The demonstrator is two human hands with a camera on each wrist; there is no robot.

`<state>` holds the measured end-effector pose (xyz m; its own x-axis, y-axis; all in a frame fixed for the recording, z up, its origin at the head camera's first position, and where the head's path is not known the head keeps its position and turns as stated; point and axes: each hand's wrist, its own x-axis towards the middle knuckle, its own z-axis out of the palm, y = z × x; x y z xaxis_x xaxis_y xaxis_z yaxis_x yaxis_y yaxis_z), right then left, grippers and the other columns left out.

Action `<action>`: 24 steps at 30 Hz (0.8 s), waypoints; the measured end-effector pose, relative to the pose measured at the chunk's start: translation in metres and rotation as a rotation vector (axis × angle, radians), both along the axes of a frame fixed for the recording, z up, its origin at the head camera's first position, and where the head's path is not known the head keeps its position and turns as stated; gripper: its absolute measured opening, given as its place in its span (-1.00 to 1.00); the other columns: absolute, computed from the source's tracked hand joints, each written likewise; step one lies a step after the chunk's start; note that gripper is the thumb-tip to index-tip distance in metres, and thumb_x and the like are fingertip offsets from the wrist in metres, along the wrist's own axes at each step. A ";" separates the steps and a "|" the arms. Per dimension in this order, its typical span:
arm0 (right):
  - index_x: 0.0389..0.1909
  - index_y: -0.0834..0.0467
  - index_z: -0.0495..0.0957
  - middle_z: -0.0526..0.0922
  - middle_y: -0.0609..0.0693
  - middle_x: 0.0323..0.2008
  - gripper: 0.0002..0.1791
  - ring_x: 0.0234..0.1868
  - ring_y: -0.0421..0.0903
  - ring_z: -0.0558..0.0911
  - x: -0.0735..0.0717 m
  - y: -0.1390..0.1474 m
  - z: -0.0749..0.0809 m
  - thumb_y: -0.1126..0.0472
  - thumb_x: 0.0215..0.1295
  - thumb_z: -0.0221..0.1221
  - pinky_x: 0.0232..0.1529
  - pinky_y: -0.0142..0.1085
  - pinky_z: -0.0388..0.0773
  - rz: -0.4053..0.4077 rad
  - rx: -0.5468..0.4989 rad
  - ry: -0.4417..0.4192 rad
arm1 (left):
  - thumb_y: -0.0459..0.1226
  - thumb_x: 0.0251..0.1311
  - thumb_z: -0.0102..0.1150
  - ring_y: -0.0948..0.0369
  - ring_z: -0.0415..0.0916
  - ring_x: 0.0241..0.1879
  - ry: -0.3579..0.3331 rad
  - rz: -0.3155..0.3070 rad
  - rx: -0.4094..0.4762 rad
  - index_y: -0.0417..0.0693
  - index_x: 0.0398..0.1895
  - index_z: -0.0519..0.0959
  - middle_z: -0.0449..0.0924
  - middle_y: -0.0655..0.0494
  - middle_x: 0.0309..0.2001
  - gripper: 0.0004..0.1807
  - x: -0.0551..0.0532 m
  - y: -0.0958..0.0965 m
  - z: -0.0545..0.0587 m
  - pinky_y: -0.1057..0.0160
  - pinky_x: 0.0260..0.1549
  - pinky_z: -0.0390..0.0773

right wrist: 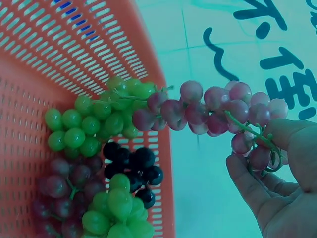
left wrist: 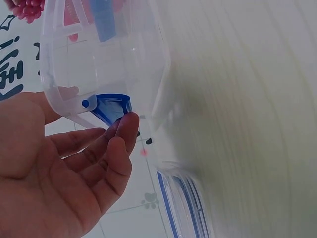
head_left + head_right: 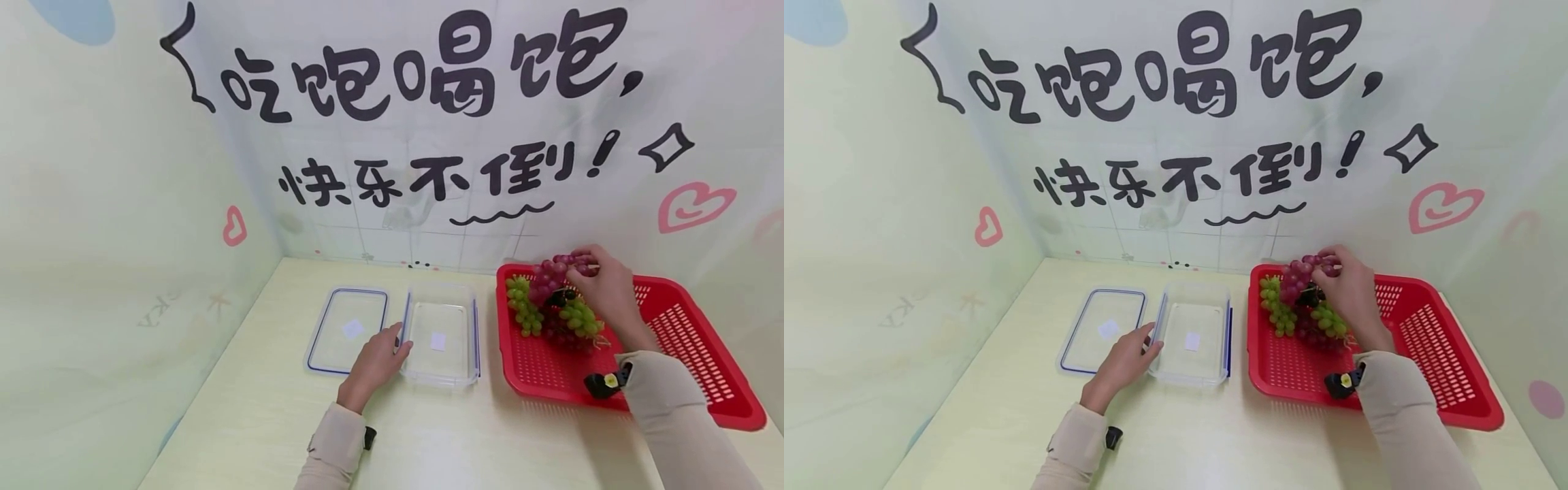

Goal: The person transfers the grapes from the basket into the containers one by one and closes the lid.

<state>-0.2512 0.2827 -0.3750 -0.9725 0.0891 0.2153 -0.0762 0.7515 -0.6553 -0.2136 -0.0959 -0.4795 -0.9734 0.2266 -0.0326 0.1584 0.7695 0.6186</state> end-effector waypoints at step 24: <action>0.20 0.22 0.44 0.56 0.32 0.10 -0.60 -0.04 0.24 0.60 0.000 -0.056 0.012 0.24 0.38 0.17 -0.02 0.13 0.63 0.039 -0.100 0.063 | -0.12 0.45 0.05 0.08 0.55 -0.10 -0.013 0.011 -0.014 -0.33 0.41 0.30 0.61 -0.14 -0.03 -0.39 0.002 0.001 -0.002 0.03 -0.06 0.58</action>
